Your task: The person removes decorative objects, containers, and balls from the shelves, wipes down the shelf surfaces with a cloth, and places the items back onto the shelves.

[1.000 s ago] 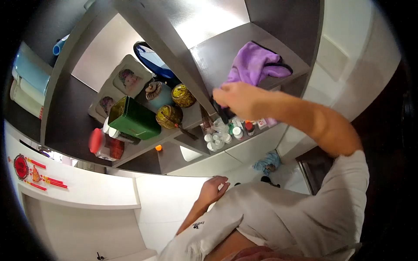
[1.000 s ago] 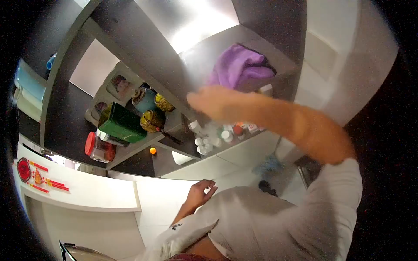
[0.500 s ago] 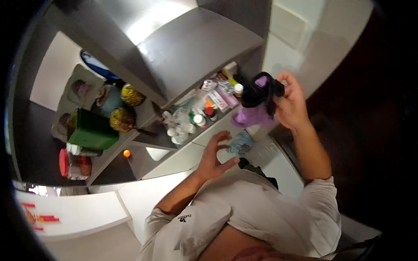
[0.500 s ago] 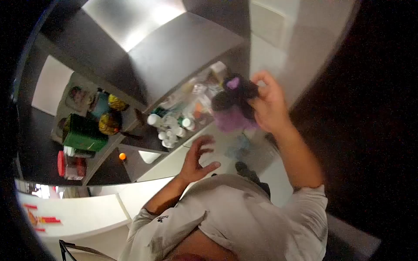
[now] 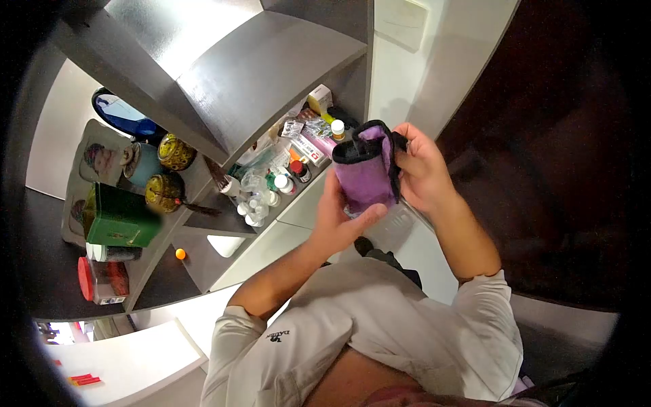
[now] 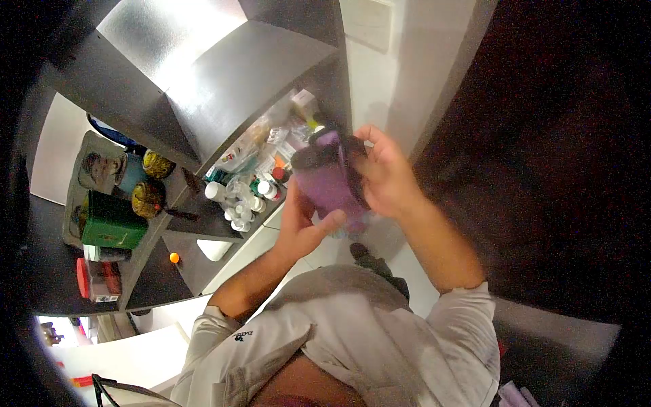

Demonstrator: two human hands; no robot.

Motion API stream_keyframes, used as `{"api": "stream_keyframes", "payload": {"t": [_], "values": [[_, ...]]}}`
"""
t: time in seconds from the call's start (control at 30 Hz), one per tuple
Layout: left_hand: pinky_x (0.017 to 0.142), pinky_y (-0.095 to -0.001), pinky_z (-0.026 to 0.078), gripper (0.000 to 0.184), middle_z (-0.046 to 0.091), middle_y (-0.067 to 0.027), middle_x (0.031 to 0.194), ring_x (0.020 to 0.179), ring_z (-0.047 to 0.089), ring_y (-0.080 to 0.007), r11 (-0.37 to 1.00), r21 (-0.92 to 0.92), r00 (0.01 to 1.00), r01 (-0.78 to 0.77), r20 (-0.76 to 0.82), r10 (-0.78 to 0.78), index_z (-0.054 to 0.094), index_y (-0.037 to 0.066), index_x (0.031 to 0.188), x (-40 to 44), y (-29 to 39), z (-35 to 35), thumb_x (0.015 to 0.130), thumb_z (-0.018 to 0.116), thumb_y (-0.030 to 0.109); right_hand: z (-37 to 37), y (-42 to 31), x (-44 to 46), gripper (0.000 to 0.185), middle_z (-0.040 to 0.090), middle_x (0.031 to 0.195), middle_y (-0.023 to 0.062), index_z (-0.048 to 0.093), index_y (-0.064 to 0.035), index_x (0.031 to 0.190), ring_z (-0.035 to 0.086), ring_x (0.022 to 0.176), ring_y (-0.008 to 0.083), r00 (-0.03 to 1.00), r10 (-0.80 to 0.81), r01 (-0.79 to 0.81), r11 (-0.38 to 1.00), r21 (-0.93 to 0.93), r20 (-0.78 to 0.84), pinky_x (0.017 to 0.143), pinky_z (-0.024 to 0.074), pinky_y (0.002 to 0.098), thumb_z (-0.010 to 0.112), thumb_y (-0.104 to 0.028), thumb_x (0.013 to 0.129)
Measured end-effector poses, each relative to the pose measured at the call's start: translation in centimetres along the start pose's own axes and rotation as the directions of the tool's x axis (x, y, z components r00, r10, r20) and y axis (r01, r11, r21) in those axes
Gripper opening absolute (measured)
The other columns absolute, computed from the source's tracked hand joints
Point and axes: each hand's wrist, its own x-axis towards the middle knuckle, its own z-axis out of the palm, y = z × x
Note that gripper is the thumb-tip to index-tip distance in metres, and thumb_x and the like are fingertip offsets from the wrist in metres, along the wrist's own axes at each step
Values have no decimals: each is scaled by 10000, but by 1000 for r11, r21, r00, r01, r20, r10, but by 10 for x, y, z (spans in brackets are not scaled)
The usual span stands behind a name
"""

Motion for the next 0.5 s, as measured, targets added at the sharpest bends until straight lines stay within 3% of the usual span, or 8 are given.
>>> {"api": "stream_keyframes", "payload": {"t": [0.07, 0.17, 0.3, 0.33, 0.37, 0.43, 0.47, 0.5], "values": [[971, -373, 438, 842, 444, -140, 1294, 1181, 492, -217, 999, 0, 999, -33, -11, 33, 261, 15, 1365, 2, 2, -1, 765, 830, 173, 6, 0, -1, 208, 631, 1004, 68, 491, -27, 1040, 627, 938, 160, 999, 3, -3, 1000, 5, -39, 889, 514, 323, 601, 50, 881], [977, -388, 422, 866, 396, -166, 1301, 1200, 453, -257, 918, 241, 910, -315, -196, 364, 258, 27, 1318, 7, -12, 2, 720, 861, 200, 7, 11, 0, 156, 636, 1079, 100, 509, -26, 986, 613, 1033, 177, 991, -41, 26, 992, -121, -124, 927, 499, 329, 598, 51, 884], [989, -422, 401, 625, 367, -191, 1276, 1204, 431, -302, 803, 558, 926, -208, -152, 345, 429, 44, 1088, 3, -8, -6, 673, 870, 198, 10, 28, 2, 73, 609, 1245, 160, 563, -1, 955, 571, 1186, 221, 985, -169, 157, 864, -479, 17, 983, 468, 332, 618, -6, 907], [986, -422, 403, 540, 371, -198, 1263, 1196, 439, -311, 736, 654, 938, -175, -117, 327, 468, 49, 997, 6, 0, -8, 664, 868, 194, 17, 23, -1, 90, 594, 1270, 173, 576, 10, 976, 559, 1206, 233, 992, -128, 113, 874, -472, 1, 996, 459, 339, 626, -27, 911], [962, -398, 432, 368, 370, -187, 1313, 1200, 457, -290, 753, 602, 916, -265, -88, 392, 524, 21, 950, 9, -15, -16, 717, 794, 110, 30, 12, -5, 116, 580, 1295, 185, 588, 21, 998, 547, 1227, 245, 996, -88, 70, 882, -465, -17, 1010, 450, 345, 633, -47, 916], [976, -380, 432, 325, 384, -167, 1343, 1203, 477, -273, 945, 252, 964, -207, -110, 241, 532, 11, 1008, 7, -23, -22, 746, 720, 44, 32, 0, -6, 278, 588, 1283, 192, 582, 55, 1136, 553, 1222, 272, 997, -61, 31, 838, -544, -38, 1026, 437, 361, 639, -128, 935], [982, -371, 432, 314, 392, -156, 1358, 1205, 487, -265, 986, 59, 982, -156, -95, 161, 536, 5, 1037, 5, -21, -23, 760, 684, 11, 27, -6, -5, 285, 611, 1227, 174, 573, 54, 1162, 574, 1161, 238, 994, -105, 70, 829, -555, -31, 999, 449, 345, 621, -126, 947], [1036, -374, 403, 312, 465, -145, 1350, 1226, 500, -244, 992, -116, 993, 44, -105, -56, 539, -16, 1094, -3, -13, -25, 795, 611, 37, 23, -11, -5, 293, 635, 1171, 157, 564, 54, 1188, 594, 1100, 205, 989, -149, 108, 817, -566, -26, 972, 462, 329, 603, -124, 958]]}}
